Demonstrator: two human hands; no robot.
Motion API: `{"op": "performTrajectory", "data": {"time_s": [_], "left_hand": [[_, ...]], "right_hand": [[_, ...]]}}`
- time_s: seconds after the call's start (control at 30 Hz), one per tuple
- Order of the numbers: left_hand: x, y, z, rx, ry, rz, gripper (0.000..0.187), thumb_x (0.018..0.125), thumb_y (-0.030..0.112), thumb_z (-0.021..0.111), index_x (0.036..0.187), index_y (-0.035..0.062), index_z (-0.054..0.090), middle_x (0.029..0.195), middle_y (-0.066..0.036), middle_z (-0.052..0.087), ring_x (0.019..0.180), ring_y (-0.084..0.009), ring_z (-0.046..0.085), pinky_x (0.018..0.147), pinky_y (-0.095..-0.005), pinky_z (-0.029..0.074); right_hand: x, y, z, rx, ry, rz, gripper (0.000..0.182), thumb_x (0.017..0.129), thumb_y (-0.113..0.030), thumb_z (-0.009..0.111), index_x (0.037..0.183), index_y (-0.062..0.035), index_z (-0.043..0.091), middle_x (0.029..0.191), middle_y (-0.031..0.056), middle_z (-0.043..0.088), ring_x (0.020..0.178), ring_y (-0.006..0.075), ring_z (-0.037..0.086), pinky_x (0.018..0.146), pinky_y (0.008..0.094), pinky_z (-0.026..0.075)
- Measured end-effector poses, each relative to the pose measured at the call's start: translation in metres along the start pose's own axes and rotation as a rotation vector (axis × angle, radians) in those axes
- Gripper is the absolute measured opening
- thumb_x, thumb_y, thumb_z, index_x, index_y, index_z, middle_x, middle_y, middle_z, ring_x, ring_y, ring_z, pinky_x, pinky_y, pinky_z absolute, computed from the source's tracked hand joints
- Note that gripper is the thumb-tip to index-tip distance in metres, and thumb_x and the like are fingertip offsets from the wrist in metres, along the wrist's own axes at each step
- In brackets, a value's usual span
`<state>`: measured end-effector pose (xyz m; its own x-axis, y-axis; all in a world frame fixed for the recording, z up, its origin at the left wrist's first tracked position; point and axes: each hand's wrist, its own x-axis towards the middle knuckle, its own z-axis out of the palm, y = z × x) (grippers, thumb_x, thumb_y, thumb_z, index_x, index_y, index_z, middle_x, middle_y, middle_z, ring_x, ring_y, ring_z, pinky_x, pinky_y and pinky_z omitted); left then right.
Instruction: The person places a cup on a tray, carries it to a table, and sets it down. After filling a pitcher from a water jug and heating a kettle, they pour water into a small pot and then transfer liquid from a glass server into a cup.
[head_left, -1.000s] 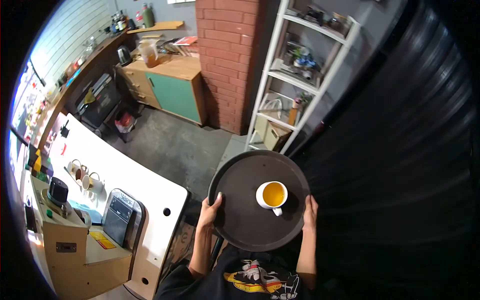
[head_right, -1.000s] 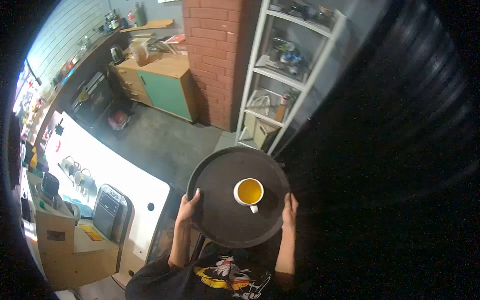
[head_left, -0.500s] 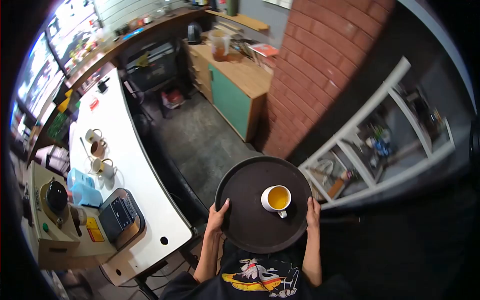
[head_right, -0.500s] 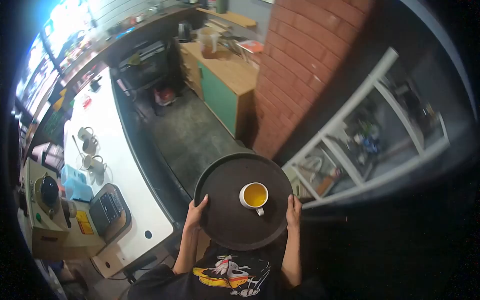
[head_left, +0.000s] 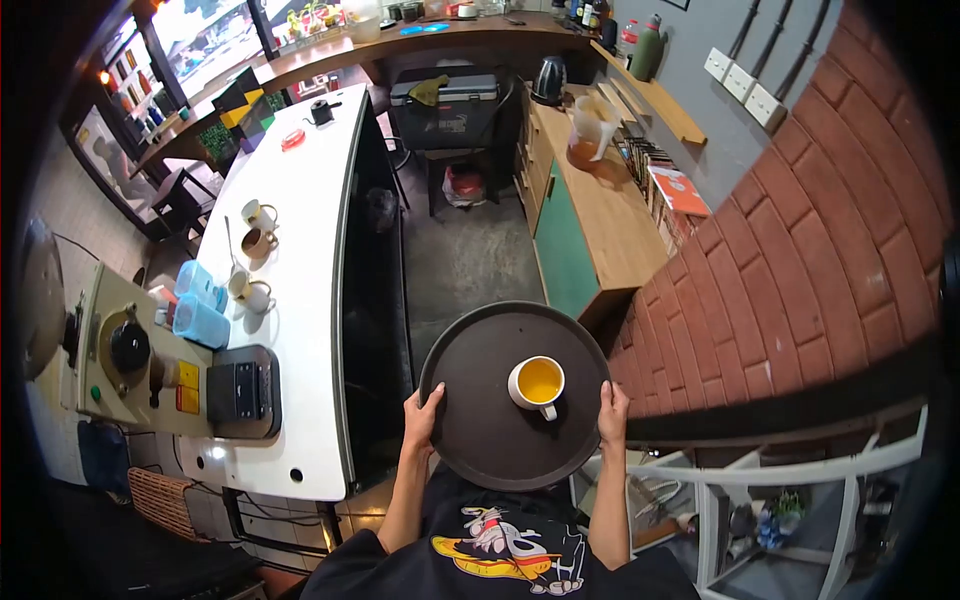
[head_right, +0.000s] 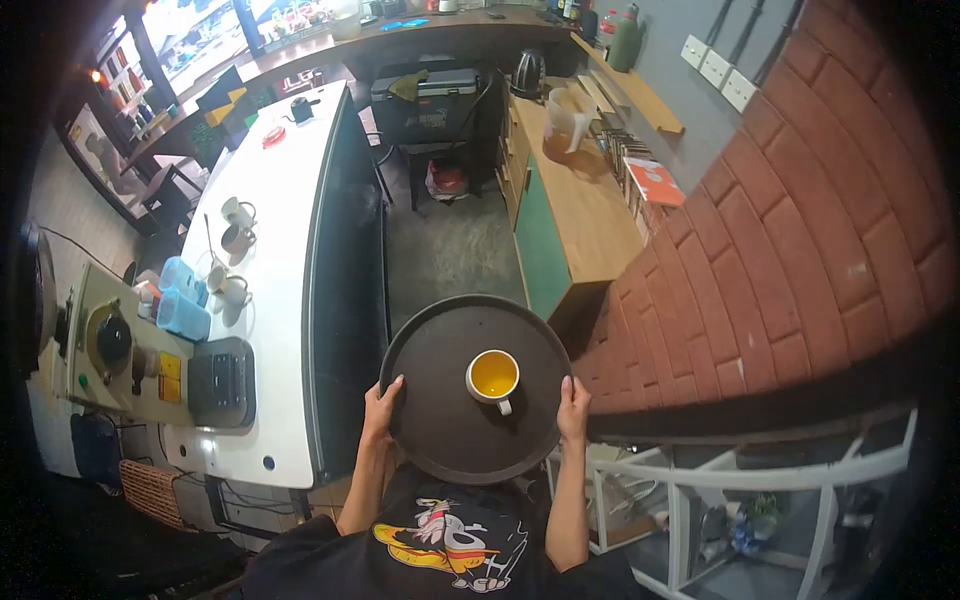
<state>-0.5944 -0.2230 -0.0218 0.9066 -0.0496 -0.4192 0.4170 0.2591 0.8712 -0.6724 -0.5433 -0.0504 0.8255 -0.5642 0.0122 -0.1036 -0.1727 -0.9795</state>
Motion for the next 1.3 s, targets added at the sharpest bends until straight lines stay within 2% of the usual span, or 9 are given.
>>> {"op": "performTrajectory", "data": {"time_s": [0.17, 0.4, 0.47, 0.5, 0.53, 0.6, 0.63, 0.73, 1.3], "left_hand": [[0.086, 0.022, 0.039, -0.136, -0.092, 0.055, 0.028, 0.084, 0.014, 0.062, 0.107, -0.002, 0.057, 0.093, -0.009, 0.063, 0.078, -0.0149, 0.061, 0.066, -0.0271, 0.05], [0.245, 0.028, 0.111, -0.08, -0.12, -0.121, 0.03, 0.086, 0.013, 0.06, 0.113, 0.0004, 0.054, 0.099, -0.008, 0.061, 0.086, -0.0159, 0.059, 0.074, -0.0293, 0.048], [0.288, 0.029, 0.131, -0.015, -0.224, -0.062, 0.037, 0.089, 0.018, 0.058, 0.122, 0.0034, 0.05, 0.107, -0.009, 0.06, 0.095, -0.0206, 0.058, 0.082, -0.0349, 0.047], [0.306, 0.031, 0.14, 0.015, -0.276, -0.084, 0.037, 0.091, 0.018, 0.054, 0.125, 0.0029, 0.048, 0.109, -0.01, 0.059, 0.097, -0.0202, 0.058, 0.082, -0.0347, 0.048], [0.32, 0.036, 0.153, 0.025, -0.278, -0.096, 0.037, 0.091, 0.018, 0.054, 0.125, 0.0029, 0.048, 0.109, -0.01, 0.059, 0.097, -0.0202, 0.058, 0.082, -0.0347, 0.048], [0.348, 0.042, 0.176, 0.089, -0.315, -0.145, 0.034, 0.093, 0.016, 0.052, 0.123, 0.0015, 0.049, 0.109, -0.01, 0.06, 0.095, -0.0175, 0.058, 0.08, -0.0316, 0.049], [0.363, 0.041, 0.186, 0.093, -0.344, -0.162, 0.034, 0.094, 0.017, 0.051, 0.124, 0.0021, 0.048, 0.109, -0.01, 0.059, 0.095, -0.0176, 0.057, 0.08, -0.0317, 0.049], [0.406, 0.022, 0.208, 0.133, -0.362, -0.151, 0.035, 0.094, 0.018, 0.051, 0.125, 0.0016, 0.047, 0.111, -0.011, 0.059, 0.097, -0.0198, 0.057, 0.08, -0.0332, 0.049], [0.511, -0.034, 0.338, 0.185, -0.386, -0.256, 0.031, 0.094, 0.022, 0.051, 0.117, 0.0013, 0.052, 0.102, -0.009, 0.059, 0.089, -0.0175, 0.056, 0.076, -0.033, 0.047]], "right_hand": [[0.086, 0.022, 0.028, -0.034, 0.066, -0.036, 0.031, 0.096, -0.023, 0.045, 0.073, -0.0029, 0.043, 0.07, -0.0042, 0.036, 0.069, 0.0059, 0.033, 0.059, 0.0237, 0.032], [0.209, 0.038, 0.049, -0.066, 0.249, -0.018, 0.034, 0.096, -0.026, 0.046, 0.074, -0.0016, 0.04, 0.068, -0.0011, 0.032, 0.068, 0.0073, 0.032, 0.059, 0.0255, 0.032], [0.239, 0.043, 0.054, -0.184, 0.309, 0.044, 0.035, 0.096, -0.027, 0.047, 0.075, 0.0003, 0.04, 0.067, 0.0033, 0.036, 0.065, 0.013, 0.034, 0.061, 0.0297, 0.034], [0.251, 0.044, 0.061, -0.281, 0.418, -0.025, 0.032, 0.095, -0.023, 0.047, 0.079, 0.0045, 0.044, 0.067, 0.0132, 0.043, 0.064, 0.023, 0.041, 0.061, 0.0356, 0.037], [0.263, 0.064, 0.061, -0.282, 0.423, -0.01, 0.032, 0.095, -0.023, 0.047, 0.079, 0.0045, 0.044, 0.067, 0.0132, 0.043, 0.064, 0.023, 0.041, 0.061, 0.0356, 0.037], [0.291, 0.094, 0.061, -0.413, 0.483, 0.078, 0.033, 0.095, -0.024, 0.047, 0.093, 0.0075, 0.053, 0.085, 0.0249, 0.057, 0.081, 0.0349, 0.056, 0.074, 0.0418, 0.042], [0.301, 0.1, 0.064, -0.433, 0.565, 0.012, 0.028, 0.092, -0.02, 0.048, 0.083, 0.0067, 0.049, 0.081, 0.0284, 0.051, 0.078, 0.0423, 0.052, 0.069, 0.044, 0.04], [0.325, 0.095, 0.064, -0.485, 0.632, 0.019, 0.025, 0.091, -0.018, 0.049, 0.085, 0.0061, 0.051, 0.08, 0.0275, 0.053, 0.079, 0.0455, 0.05, 0.069, 0.0461, 0.04], [0.423, 0.105, 0.003, -0.794, 0.725, 0.227, 0.017, 0.083, -0.01, 0.06, 0.092, 0.004, 0.061, 0.088, 0.0208, 0.062, 0.082, 0.0391, 0.059, 0.074, 0.0437, 0.046]]}}
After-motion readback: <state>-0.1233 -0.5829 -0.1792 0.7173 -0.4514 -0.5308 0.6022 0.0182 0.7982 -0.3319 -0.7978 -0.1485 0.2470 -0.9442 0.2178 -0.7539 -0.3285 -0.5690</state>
